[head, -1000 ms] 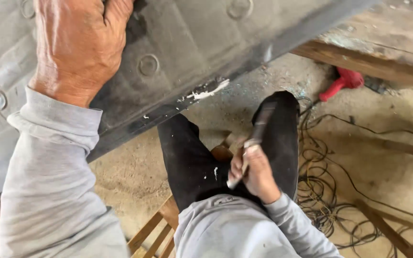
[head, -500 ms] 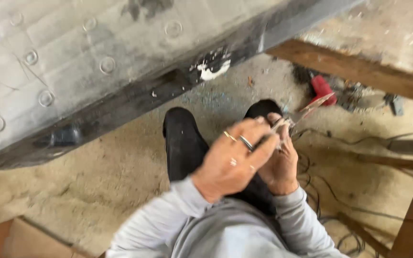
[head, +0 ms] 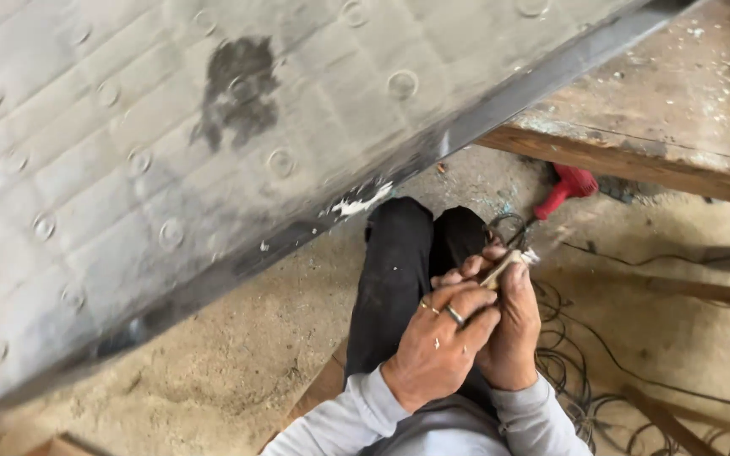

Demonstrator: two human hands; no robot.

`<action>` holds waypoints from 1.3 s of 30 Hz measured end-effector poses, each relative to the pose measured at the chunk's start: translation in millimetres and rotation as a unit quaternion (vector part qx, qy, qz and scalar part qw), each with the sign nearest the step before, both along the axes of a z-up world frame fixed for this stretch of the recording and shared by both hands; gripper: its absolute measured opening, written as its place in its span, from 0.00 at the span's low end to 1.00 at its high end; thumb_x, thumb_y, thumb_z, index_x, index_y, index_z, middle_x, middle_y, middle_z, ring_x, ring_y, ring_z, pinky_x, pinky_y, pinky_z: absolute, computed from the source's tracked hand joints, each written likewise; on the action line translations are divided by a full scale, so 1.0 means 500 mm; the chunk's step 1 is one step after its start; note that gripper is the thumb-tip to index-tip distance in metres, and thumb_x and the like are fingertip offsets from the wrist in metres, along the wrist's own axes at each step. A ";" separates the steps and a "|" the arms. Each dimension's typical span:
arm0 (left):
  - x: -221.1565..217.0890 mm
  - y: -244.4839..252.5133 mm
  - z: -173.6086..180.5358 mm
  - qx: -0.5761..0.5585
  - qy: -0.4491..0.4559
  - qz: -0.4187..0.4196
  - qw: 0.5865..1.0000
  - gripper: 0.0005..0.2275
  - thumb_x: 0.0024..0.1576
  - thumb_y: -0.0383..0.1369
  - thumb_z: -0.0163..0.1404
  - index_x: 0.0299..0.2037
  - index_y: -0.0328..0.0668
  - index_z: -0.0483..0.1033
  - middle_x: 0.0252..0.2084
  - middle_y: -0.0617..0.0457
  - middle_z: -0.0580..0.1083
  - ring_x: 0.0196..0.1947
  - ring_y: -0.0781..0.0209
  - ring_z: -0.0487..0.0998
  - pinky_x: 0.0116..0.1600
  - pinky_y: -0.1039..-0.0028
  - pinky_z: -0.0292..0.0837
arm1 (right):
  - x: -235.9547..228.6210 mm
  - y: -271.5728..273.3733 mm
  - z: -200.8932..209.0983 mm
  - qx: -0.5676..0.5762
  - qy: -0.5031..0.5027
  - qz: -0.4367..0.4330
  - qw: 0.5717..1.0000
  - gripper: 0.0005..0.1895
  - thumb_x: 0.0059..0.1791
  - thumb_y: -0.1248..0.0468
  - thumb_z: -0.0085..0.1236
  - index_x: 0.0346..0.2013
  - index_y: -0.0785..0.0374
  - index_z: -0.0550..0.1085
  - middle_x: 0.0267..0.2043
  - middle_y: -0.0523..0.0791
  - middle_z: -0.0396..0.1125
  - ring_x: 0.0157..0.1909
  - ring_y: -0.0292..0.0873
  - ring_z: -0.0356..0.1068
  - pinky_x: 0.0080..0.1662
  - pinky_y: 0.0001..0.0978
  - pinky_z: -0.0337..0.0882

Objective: The person uses a small hand tool to scrape and pry along the edge of a large textured panel, occasionally pulling away debris by hand. They continue this process across different sections of the panel's edge to trim and clean it.

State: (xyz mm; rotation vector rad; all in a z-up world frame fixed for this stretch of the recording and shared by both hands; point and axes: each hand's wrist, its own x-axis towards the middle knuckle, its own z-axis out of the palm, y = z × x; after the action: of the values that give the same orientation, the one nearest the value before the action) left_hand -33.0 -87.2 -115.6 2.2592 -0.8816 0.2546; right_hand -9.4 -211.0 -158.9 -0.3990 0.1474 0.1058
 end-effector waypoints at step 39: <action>0.096 0.097 -0.097 -0.091 0.312 -0.002 0.946 0.31 0.67 0.59 0.45 0.58 0.32 0.72 0.42 0.33 0.81 0.44 0.43 0.85 0.47 0.58 0.82 | 0.064 0.050 0.027 -0.198 -0.119 -0.118 0.966 0.13 0.60 0.57 0.43 0.49 0.65 0.65 0.31 0.48 0.59 0.31 0.45 0.65 0.37 0.37 0.69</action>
State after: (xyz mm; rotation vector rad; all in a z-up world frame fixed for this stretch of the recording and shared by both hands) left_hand 15.1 -38.6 -164.1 1.9755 -0.4967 -0.3571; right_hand 22.4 -185.9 -145.5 -0.7860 -0.0246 -0.2117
